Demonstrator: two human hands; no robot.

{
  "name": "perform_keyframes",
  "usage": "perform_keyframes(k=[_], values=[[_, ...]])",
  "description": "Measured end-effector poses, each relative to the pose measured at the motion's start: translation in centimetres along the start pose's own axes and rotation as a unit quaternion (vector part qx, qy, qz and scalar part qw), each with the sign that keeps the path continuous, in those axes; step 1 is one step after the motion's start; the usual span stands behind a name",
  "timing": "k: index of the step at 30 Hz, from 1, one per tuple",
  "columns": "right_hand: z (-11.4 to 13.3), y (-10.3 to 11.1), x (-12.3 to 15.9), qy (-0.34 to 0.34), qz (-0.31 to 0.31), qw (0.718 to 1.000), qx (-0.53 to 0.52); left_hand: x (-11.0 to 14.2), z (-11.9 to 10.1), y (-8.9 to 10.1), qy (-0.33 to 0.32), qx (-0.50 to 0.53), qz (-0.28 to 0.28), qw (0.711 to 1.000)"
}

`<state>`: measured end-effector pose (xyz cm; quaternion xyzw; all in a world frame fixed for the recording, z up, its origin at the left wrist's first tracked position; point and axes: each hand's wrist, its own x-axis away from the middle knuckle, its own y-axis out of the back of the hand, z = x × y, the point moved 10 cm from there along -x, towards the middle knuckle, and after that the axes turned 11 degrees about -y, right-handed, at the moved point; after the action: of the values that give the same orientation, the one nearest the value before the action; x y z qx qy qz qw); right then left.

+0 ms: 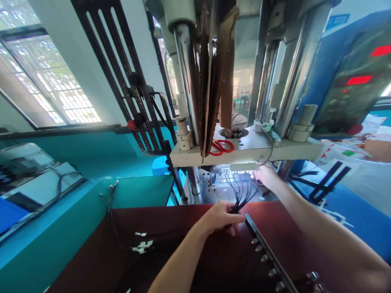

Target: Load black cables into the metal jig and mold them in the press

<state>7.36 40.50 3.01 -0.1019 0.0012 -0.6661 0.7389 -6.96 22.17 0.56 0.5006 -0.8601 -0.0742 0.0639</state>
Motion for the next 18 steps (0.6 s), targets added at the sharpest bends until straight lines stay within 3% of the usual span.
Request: perform_keyframes(k=[2, 3, 6, 11, 16, 18], values=[[-1.3, 0.4, 2.8, -0.027, 0.008, 0.999, -0.03, 0.3, -0.5, -3.4, 0.006, 0.202, 0.103, 0.974], [-1.7, 0.6, 4.4, -0.036, 0.008, 0.998, -0.043, 0.3, -0.7, -4.6, 0.008, 0.271, 0.124, 0.955], [-2.1, 1.1, 8.7, -0.037, -0.008, 0.996, -0.078, -0.2, -0.9, -6.9, 0.009, 0.383, 0.115, 0.916], [-2.0, 2.6, 12.3, -0.023, -0.051, 0.989, -0.135, 0.5, -0.9, -9.1, 0.052, 0.409, 0.071, 0.908], [-2.7, 6.2, 12.3, -0.04, -0.107, 0.981, -0.159, 5.3, -2.4, -12.8, 0.071, 0.331, 0.151, 0.929], [-2.8, 8.1, 12.6, -0.044, -0.128, 0.977, -0.162, 6.8, -2.9, -13.5, 0.058, 0.293, 0.155, 0.942]])
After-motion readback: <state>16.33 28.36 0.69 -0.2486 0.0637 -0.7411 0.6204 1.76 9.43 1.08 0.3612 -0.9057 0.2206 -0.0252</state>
